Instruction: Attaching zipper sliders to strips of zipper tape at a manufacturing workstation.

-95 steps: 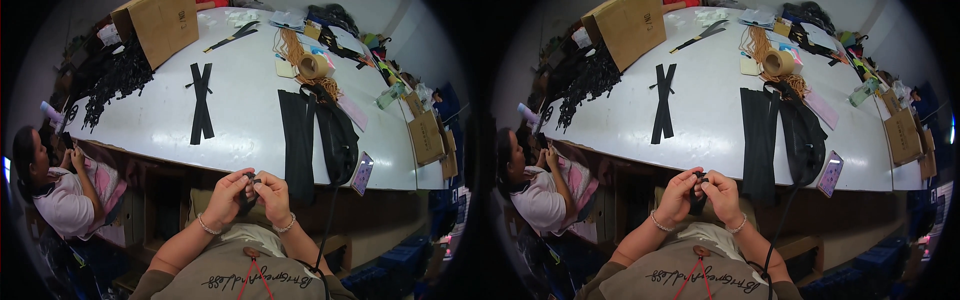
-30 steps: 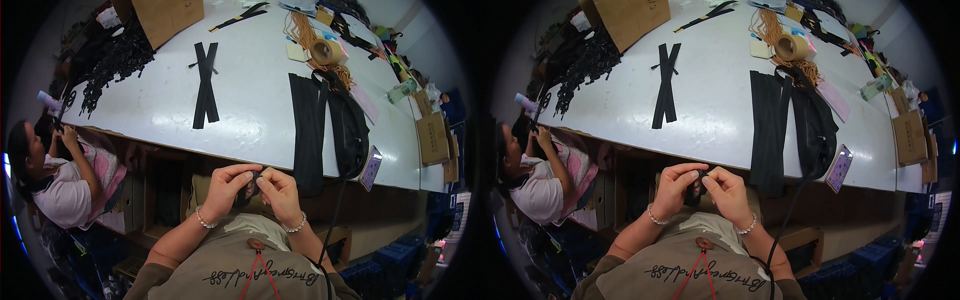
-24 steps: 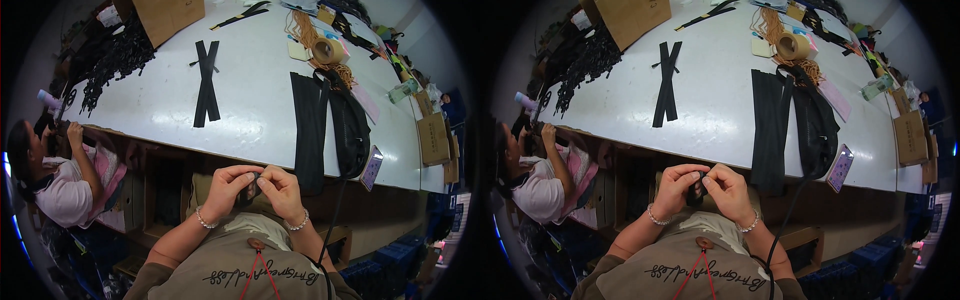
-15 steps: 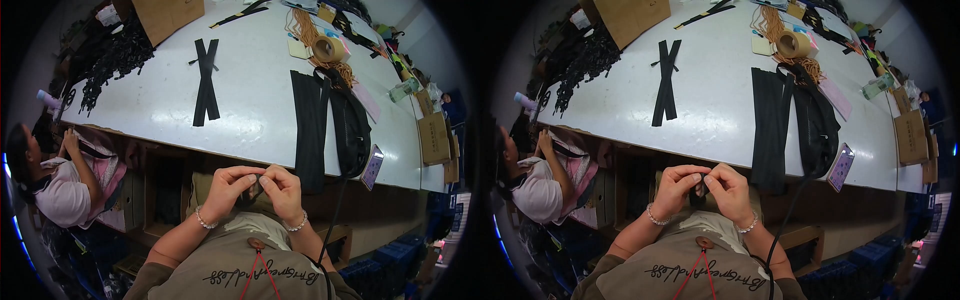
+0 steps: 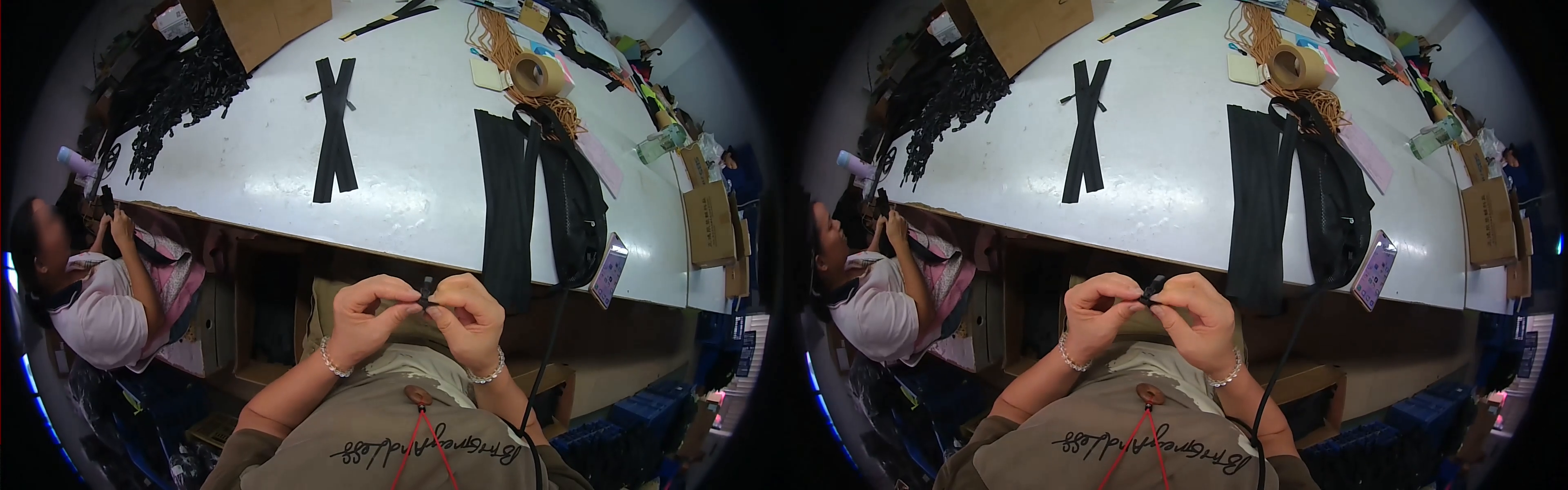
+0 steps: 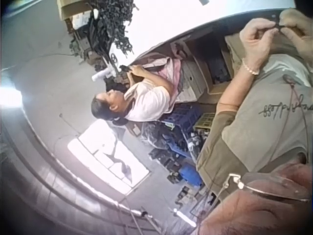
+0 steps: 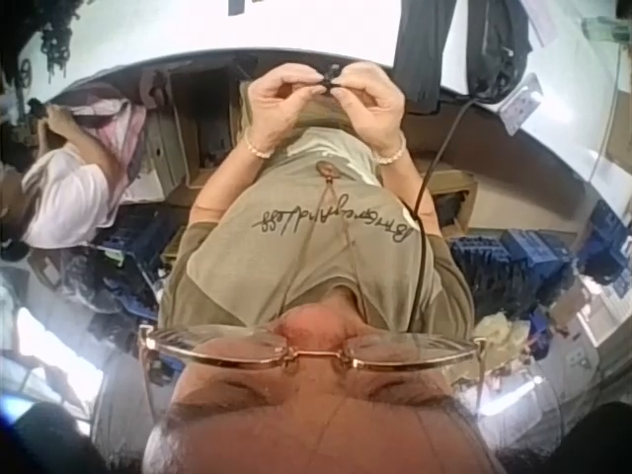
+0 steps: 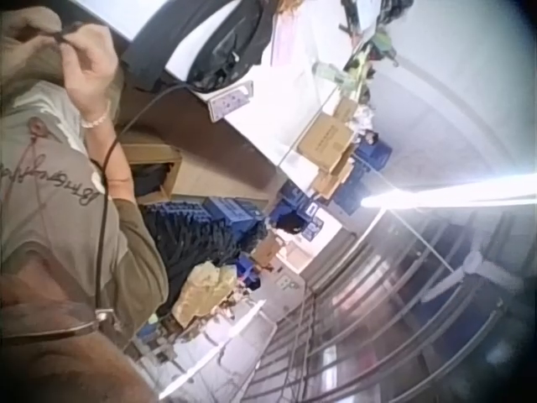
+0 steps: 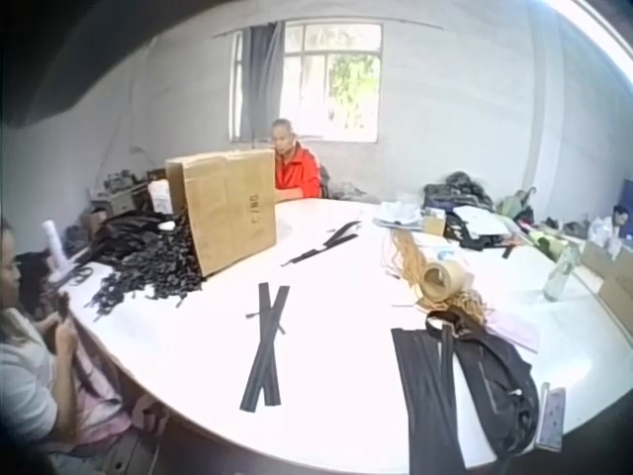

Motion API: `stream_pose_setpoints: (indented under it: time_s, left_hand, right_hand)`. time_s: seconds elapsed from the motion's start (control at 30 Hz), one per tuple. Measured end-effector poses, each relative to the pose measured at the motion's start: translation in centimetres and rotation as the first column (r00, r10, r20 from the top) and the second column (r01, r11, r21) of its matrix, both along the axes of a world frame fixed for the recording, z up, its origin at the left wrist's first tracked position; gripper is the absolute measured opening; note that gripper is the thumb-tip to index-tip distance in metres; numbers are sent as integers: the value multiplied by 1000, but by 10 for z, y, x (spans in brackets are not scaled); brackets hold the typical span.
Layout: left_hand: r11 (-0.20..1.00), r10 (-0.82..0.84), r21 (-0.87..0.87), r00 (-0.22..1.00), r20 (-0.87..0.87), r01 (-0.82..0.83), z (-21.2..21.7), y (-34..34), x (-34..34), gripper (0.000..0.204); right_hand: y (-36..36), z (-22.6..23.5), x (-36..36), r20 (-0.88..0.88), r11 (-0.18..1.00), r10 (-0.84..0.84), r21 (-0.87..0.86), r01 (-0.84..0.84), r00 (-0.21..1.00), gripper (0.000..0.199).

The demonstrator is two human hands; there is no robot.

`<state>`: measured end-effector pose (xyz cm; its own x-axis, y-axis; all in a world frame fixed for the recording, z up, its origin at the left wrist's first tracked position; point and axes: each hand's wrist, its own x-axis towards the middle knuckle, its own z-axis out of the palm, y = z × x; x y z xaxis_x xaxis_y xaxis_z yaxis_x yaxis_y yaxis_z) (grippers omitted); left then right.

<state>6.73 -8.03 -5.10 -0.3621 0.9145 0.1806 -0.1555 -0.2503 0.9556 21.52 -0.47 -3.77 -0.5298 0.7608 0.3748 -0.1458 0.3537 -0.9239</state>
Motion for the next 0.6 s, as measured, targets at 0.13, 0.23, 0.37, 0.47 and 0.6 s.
stream_pose_setpoints:
  time_s: [0.13,0.23,0.37,0.47,0.6]
  left_hand:
    - [990,-4,138,989,-147,24,1,0,-4,16]
    - [976,3,212,971,-241,50,1,2,-4,17]
    - [970,17,237,963,-269,49,2,3,-3,17]
    - [974,11,223,966,-257,49,0,2,-3,17]
    - [997,-9,70,985,-173,22,-5,-2,2,14]
  right_hand:
    - [-7,-1,0,-20,995,-93,33,94,995,14]
    - [-8,1,2,-10,993,-103,51,104,995,14]
    - [-8,-1,2,-26,993,-101,65,103,995,14]
    - [-8,-2,3,-30,994,-102,44,103,994,14]
    - [-10,-11,3,-17,986,-53,-159,50,998,9]
